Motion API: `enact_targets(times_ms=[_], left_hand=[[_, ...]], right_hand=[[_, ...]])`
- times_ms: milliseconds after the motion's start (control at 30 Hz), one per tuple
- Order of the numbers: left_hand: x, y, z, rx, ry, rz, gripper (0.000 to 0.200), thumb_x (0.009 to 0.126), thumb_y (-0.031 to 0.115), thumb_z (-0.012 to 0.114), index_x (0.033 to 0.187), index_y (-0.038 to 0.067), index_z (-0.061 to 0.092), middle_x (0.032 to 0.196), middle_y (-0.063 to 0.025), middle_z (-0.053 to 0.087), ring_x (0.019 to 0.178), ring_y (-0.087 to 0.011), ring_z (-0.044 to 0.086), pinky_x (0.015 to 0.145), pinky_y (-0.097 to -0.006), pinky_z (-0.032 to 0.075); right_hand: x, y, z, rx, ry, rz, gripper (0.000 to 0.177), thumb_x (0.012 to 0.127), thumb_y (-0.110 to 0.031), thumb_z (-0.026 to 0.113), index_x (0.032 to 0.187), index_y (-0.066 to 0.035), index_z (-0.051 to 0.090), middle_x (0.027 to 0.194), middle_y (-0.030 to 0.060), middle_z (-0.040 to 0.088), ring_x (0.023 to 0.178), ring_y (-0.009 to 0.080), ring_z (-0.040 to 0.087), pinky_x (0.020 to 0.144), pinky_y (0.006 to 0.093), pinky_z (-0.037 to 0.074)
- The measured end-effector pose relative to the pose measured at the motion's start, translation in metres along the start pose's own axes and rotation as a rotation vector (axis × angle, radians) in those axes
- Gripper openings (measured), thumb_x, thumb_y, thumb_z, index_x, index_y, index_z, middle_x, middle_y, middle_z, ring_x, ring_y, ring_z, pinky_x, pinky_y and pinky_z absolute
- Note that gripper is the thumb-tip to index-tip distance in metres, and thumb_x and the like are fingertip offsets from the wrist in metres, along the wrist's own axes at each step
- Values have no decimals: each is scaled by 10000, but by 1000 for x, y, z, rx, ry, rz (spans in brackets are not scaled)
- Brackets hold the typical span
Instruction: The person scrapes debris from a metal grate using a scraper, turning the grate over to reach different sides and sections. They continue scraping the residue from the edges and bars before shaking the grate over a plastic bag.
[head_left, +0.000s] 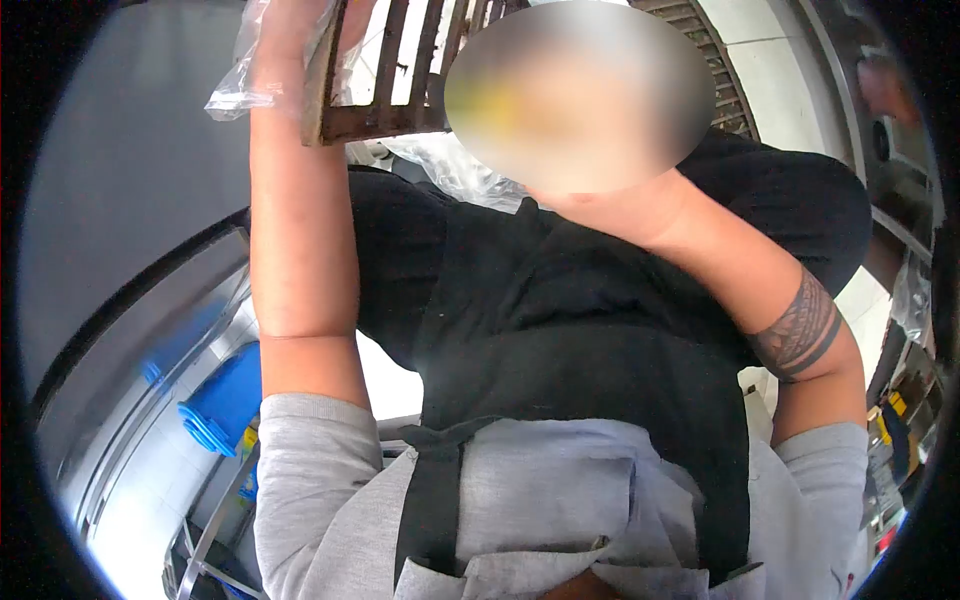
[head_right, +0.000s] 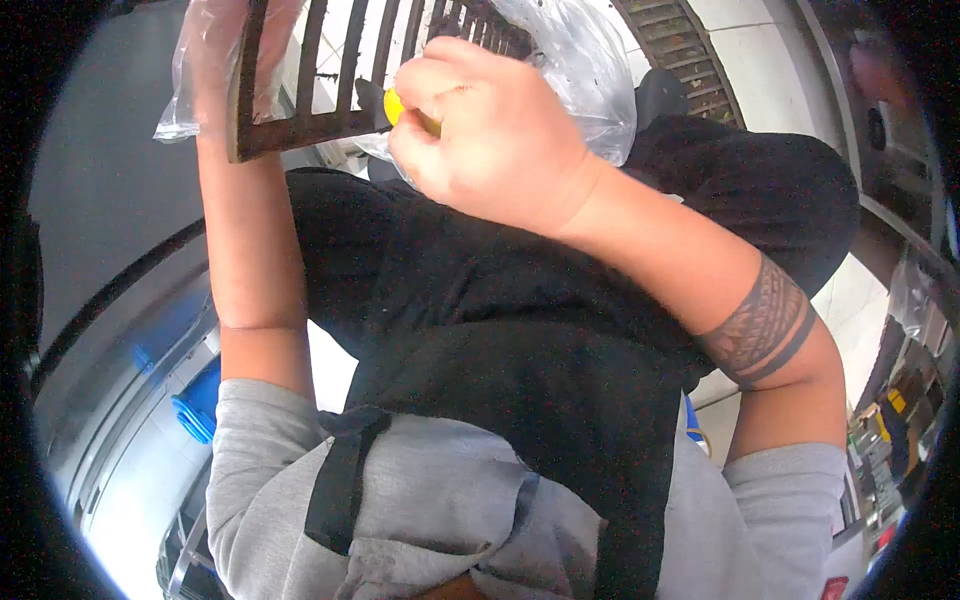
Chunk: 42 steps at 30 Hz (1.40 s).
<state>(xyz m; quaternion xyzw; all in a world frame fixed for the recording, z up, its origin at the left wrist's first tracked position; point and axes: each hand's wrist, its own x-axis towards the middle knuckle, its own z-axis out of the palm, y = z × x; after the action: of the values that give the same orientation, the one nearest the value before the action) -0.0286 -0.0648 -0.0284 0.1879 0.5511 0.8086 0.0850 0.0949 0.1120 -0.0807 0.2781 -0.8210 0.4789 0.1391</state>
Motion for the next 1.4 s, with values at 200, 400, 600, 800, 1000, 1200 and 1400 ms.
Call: enact_targets(times_ms=[200,400,600,800,1000,1200,1400], left_hand=[[-2,3,-14,117,33,-32,599,679,-86,460,1265,-115,582,1162,-167,662,1136,-248,635,1015,-304,505],[0,2,-23,79,63,-56,667,643,-88,451,1299,-127,566,1212,-191,659,1151,-274,629,1057,-312,480],[-2,-2,-15,92,84,14,670,643,-82,444,1301,-132,557,1225,-189,647,1157,-279,616,1079,-313,461],[4,-21,-25,-368,201,-5,677,642,-77,440,1308,-128,551,1228,-184,642,1159,-271,608,1081,-306,454],[-2,-3,-2,91,140,-3,664,657,-91,446,1312,-120,551,1235,-183,642,1161,-263,610,1067,-301,460],[5,-24,-29,-434,215,-21,666,678,-93,440,1337,-117,539,1254,-189,636,1169,-264,612,1069,-301,460],[-5,0,2,97,125,-4,664,689,-85,445,1347,-116,530,1257,-194,633,1178,-265,608,1072,-300,459]], right_hand=[[-36,22,31,225,160,225,101,774,-74,726,793,-15,646,781,124,618,707,288,632,658,363,525],[-59,32,56,547,259,524,119,802,-75,764,825,9,683,840,60,678,781,148,659,726,323,535],[-52,44,42,997,68,843,101,881,-6,747,945,-6,669,730,38,630,499,54,483,442,227,333],[-43,20,31,934,129,962,107,879,-25,750,933,10,664,776,87,679,477,62,477,419,233,307],[-41,2,26,1160,264,1092,102,838,-12,770,843,-10,669,739,88,666,464,70,471,402,245,306],[-37,-7,24,1235,281,1202,147,848,-10,747,836,-9,600,758,139,673,416,87,442,374,256,278],[-46,3,27,1381,236,1259,186,878,-59,717,956,-7,556,818,164,676,438,102,442,380,254,287]])
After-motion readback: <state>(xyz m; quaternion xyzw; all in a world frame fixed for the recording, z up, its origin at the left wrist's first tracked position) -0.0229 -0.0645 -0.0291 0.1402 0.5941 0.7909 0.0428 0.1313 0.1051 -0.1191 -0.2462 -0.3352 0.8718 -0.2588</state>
